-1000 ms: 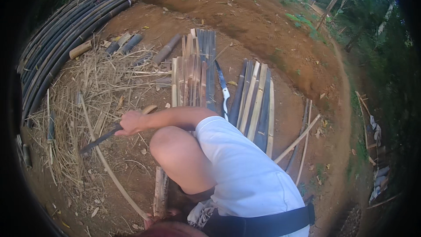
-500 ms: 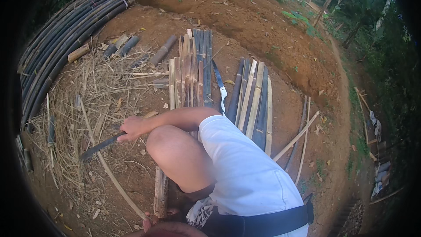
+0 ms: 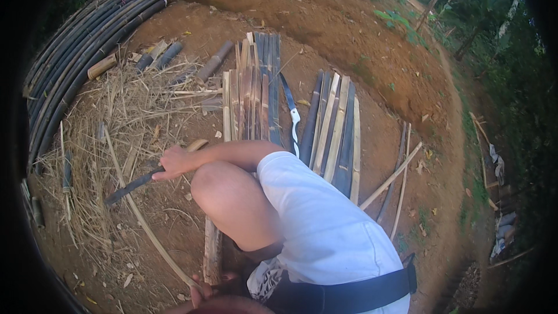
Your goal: The person shaves and smooths a thin bamboo strip using a machete while sitting on a wooden block.
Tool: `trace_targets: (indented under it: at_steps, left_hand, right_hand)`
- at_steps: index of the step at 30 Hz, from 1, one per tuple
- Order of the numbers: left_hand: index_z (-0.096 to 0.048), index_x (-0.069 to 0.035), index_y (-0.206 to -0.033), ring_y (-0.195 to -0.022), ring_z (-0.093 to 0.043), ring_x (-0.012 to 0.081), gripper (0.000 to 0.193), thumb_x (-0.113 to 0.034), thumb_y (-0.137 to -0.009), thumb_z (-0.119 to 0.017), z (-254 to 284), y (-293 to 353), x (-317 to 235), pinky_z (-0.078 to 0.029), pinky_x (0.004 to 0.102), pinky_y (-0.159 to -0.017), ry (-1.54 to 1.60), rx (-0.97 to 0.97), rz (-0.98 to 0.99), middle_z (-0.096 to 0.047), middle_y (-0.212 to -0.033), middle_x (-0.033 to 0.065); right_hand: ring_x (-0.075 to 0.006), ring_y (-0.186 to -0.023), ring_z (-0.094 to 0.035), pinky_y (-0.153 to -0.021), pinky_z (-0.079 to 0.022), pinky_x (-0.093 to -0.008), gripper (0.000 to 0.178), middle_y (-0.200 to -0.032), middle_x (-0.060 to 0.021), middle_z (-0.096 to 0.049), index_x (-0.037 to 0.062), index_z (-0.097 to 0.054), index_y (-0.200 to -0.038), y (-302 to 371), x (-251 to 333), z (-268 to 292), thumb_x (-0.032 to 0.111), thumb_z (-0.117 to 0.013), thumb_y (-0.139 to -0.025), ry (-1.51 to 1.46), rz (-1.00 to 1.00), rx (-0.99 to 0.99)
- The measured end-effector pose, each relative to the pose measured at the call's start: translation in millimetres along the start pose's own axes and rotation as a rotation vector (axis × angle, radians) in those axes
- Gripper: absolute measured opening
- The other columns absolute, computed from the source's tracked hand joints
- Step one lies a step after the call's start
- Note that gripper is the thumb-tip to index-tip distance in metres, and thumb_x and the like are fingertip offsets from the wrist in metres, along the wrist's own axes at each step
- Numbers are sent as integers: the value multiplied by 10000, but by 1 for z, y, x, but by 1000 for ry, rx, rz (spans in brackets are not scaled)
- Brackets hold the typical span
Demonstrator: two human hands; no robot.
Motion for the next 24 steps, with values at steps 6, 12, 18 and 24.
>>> trace_targets:
  at_steps: [6, 12, 18, 24]
  left_hand:
    - [-451, -114, -1398, -821, -606, 179, 467, -439, -1063, -449, -11, 3, -4, -540, 328, -705, 57, -97, -23, -539, -993, 12]
    - [-461, -141, -1408, -706, -537, 120, 462, -455, -1070, -430, 3, 5, -5, -510, 273, -616, 90, -24, -55, -517, -907, -19]
    - [-478, -152, -1399, -564, -381, 54, 439, -445, -1075, -428, -2, -2, -4, -396, 214, -482, 27, 229, -61, -436, -772, -51]
    - [-505, -127, -1359, -500, -279, 29, 387, -383, -1074, -449, -59, 26, -4, -263, 192, -404, 181, 17, -51, -365, -704, -59]
  right_hand:
    - [-395, -569, -637, -547, -520, -471, 844, -569, -190, -616, -6, -661, -592, 0, 2, 1, 769, -477, -871, 10, 10, -19]
    - [-398, -590, -642, -566, -522, -471, 868, -587, -202, -621, -14, -661, -596, 2, -1, -1, 787, -464, -867, -29, -48, 19]
    - [-389, -618, -653, -573, -528, -471, 856, -607, -209, -627, -14, -674, -636, 0, -1, 2, 789, -480, -860, -119, -30, 69]
    - [-339, -616, -651, -578, -529, -473, 795, -630, -164, -632, 42, -709, -771, 2, 30, 19, 785, -450, -884, -86, -75, 196]
Point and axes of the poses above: each hand's wrist, its own y-axis away from the middle knuckle, its own z-axis out of the back of the hand, x = y × z, the point moved 1 cm from there along -y, towards the middle knuckle
